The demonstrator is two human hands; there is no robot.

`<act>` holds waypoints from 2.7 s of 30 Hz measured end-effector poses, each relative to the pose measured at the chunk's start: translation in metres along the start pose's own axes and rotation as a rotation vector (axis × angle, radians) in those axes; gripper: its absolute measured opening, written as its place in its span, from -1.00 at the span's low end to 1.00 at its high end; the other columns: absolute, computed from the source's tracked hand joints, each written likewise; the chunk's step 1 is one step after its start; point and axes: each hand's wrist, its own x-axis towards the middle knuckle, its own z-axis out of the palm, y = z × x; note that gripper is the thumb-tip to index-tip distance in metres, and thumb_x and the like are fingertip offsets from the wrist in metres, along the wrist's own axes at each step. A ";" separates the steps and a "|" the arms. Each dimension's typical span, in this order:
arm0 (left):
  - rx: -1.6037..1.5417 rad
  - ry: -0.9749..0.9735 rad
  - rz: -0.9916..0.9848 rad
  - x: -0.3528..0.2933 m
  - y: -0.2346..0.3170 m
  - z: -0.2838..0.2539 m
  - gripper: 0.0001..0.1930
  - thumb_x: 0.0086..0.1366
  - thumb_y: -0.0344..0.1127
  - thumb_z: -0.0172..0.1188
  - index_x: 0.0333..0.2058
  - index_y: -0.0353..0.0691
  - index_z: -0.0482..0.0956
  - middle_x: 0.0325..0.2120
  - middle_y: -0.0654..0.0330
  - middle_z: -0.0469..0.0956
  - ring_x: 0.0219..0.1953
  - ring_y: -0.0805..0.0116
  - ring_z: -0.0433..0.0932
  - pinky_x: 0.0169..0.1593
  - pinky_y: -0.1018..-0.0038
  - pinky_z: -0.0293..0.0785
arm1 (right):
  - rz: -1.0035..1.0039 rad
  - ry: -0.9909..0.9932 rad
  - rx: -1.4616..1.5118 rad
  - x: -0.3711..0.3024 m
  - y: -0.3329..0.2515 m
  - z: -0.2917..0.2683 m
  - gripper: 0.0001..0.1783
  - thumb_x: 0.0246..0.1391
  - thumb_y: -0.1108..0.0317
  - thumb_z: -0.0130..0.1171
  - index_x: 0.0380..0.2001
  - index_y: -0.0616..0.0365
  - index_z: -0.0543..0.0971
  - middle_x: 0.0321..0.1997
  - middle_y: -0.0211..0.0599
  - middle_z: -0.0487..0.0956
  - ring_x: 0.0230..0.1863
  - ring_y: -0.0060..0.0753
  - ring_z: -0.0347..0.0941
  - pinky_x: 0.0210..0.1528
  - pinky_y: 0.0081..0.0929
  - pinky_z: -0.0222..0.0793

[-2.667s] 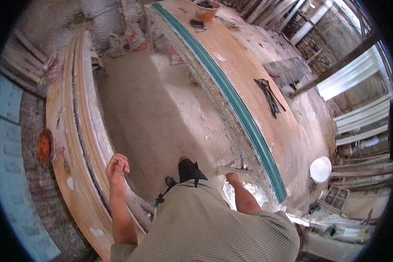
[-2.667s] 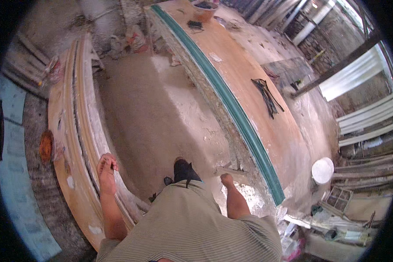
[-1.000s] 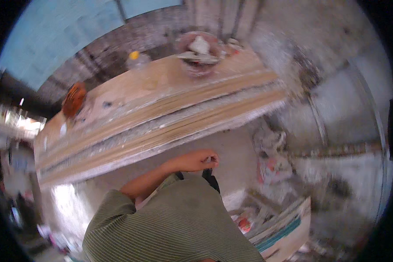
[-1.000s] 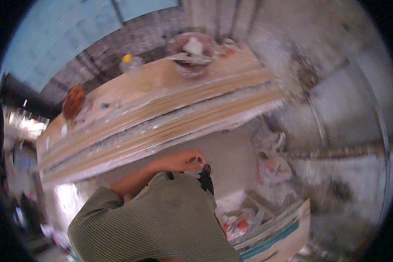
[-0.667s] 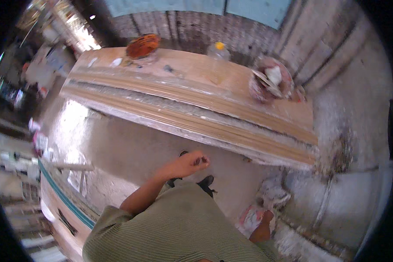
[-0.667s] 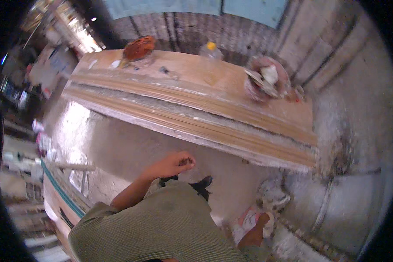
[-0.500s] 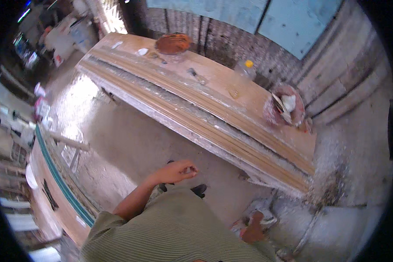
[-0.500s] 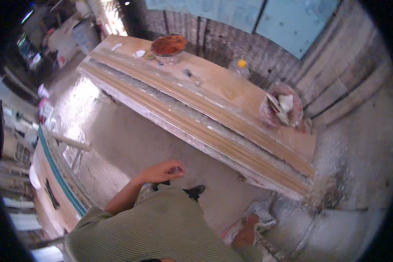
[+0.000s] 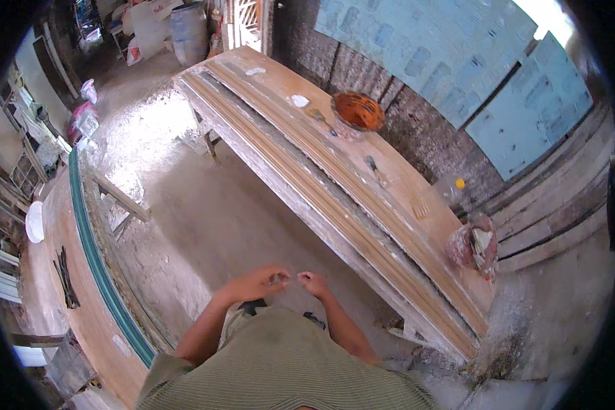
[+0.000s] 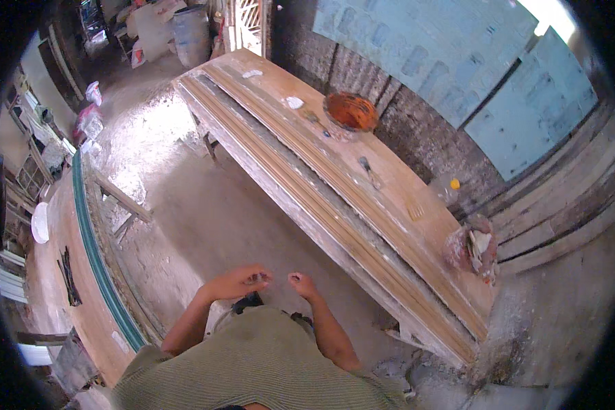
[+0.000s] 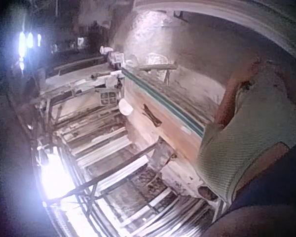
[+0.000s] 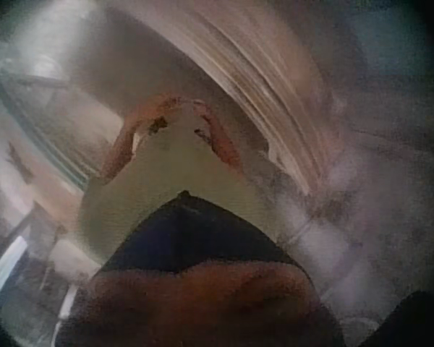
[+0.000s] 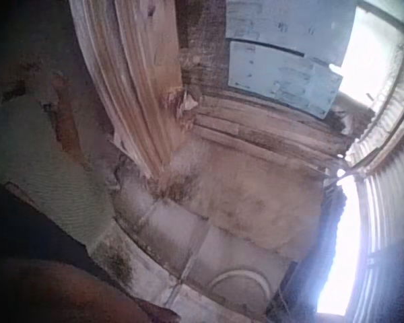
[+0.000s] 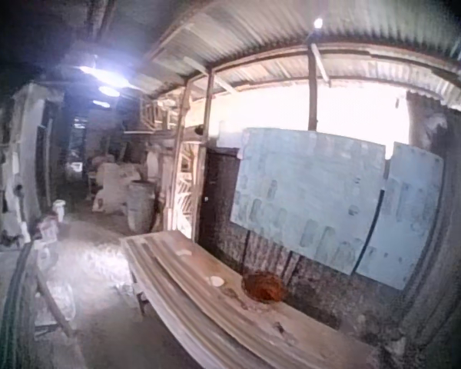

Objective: The person sands long white wooden strips on a workbench using a sanding block, repeatedly moving the block along the length of the wood. The person then picks up a strip and places it against a wall with other similar pieces.

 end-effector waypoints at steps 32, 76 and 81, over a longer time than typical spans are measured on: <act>-0.056 0.817 -0.472 0.089 -0.051 -0.231 -0.64 0.44 -0.07 0.14 0.02 -0.20 0.55 -0.13 0.07 0.55 -0.09 0.16 0.54 -0.01 0.28 0.49 | -0.091 0.447 -0.924 0.587 -0.194 -0.243 -0.10 -0.12 -0.33 0.37 0.06 0.24 0.57 -0.01 0.16 0.61 0.04 0.21 0.53 0.09 0.05 0.44; -1.084 3.160 -0.332 -0.309 -0.170 0.297 -0.68 0.31 -0.17 0.28 -0.04 -0.15 0.49 -0.30 0.32 0.53 -0.37 0.51 0.49 -0.26 0.55 0.44 | -0.371 -1.104 -0.025 -0.007 -0.483 0.322 -0.61 0.26 0.04 0.24 -0.27 0.21 0.56 -0.42 -0.27 0.63 -0.51 -0.47 0.57 -0.41 -0.52 0.59; -0.997 3.382 -0.280 -0.304 -0.190 0.272 -0.62 0.31 -0.22 0.29 0.04 -0.15 0.43 -0.25 0.29 0.49 -0.31 0.48 0.50 -0.22 0.52 0.46 | -0.160 -1.347 -0.043 -0.067 -0.429 0.339 -0.53 0.27 -0.07 0.20 -0.29 0.20 0.56 -0.45 -0.23 0.63 -0.52 -0.36 0.60 -0.44 -0.41 0.60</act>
